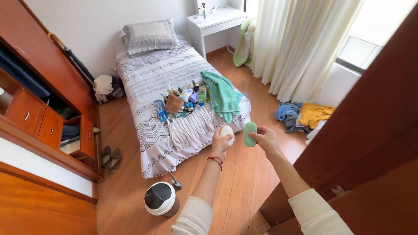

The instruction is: The person moves between a bedroom and a bathroom, handling a towel and small containers, then repeatedly wets a white cloth at the sink and wipes a wall-mounted soap dish. The person wrings the cloth multiple times and continues wiping the same fixture.

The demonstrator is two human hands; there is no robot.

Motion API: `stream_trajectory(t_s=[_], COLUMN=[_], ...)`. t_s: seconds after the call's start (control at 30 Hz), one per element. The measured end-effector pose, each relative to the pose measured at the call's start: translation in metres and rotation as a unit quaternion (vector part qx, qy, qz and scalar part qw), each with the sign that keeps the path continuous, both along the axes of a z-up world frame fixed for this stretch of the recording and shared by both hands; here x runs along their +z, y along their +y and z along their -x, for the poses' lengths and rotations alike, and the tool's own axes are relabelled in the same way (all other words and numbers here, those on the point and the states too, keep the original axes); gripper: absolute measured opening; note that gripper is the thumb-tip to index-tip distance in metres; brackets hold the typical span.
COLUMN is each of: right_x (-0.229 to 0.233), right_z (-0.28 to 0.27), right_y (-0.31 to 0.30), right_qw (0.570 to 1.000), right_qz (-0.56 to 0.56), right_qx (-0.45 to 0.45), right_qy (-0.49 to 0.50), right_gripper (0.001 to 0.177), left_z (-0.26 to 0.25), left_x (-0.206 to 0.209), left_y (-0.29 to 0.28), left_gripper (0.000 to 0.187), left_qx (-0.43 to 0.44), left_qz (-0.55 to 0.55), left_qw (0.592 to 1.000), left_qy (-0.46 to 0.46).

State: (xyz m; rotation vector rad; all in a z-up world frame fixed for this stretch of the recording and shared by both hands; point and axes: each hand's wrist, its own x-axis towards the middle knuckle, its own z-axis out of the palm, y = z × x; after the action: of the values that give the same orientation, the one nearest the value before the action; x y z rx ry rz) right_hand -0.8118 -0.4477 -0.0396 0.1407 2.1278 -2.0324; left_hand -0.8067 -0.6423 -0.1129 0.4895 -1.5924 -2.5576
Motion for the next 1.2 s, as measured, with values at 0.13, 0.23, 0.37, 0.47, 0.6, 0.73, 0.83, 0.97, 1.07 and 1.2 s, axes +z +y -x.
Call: stream_trajectory(t_s=[0.13,0.23,0.37,0.47,0.6,0.73,0.83,0.97,1.07,1.2], right_x=[-0.011,-0.013,-0.023,-0.035,-0.036,-0.050,-0.054,-0.061,-0.081,-0.116], right_z=[0.036,0.060,0.109,0.133,0.149,0.171,0.183,0.207,0.232,0.270], right_y=[-0.020,-0.031,-0.043,-0.053,-0.067,-0.083,-0.099,-0.124,-0.152,-0.199], right_qw=[1.000,0.999,0.998,0.997,0.997,0.995,0.994,0.994,0.993,0.992], right_qz=[0.005,0.006,0.002,0.021,0.019,0.030,0.031,0.021,0.030,0.016], right_qx=[0.025,0.048,0.058,0.073,0.076,0.087,0.095,0.103,0.095,0.105], right_qy=[-0.005,0.000,0.014,-0.007,-0.014,-0.024,-0.033,-0.042,-0.056,-0.072], right_gripper=[0.039,0.039,0.037,0.038,0.038,0.043,0.044,0.044,0.048,0.049], left_z=[0.031,0.047,0.071,0.076,0.087,0.091,0.093,0.116,0.135,0.168], left_x=[0.012,0.007,-0.016,-0.023,-0.046,-0.049,-0.044,-0.066,-0.086,-0.118], left_y=[-0.012,-0.028,-0.057,-0.077,-0.109,-0.135,-0.152,-0.180,-0.204,-0.244], left_gripper=[0.053,0.053,0.052,0.053,0.052,0.052,0.052,0.052,0.051,0.049], left_qx=[-0.004,0.016,0.063,0.096,0.114,0.127,0.139,0.153,0.149,0.149], left_qz=[0.002,-0.002,0.014,0.017,0.051,0.062,0.087,0.122,0.102,0.131], left_qw=[0.999,0.999,0.998,0.994,0.991,0.989,0.983,0.975,0.977,0.970], left_qy=[0.033,0.034,0.006,-0.044,-0.040,-0.048,-0.081,-0.107,-0.110,-0.137])
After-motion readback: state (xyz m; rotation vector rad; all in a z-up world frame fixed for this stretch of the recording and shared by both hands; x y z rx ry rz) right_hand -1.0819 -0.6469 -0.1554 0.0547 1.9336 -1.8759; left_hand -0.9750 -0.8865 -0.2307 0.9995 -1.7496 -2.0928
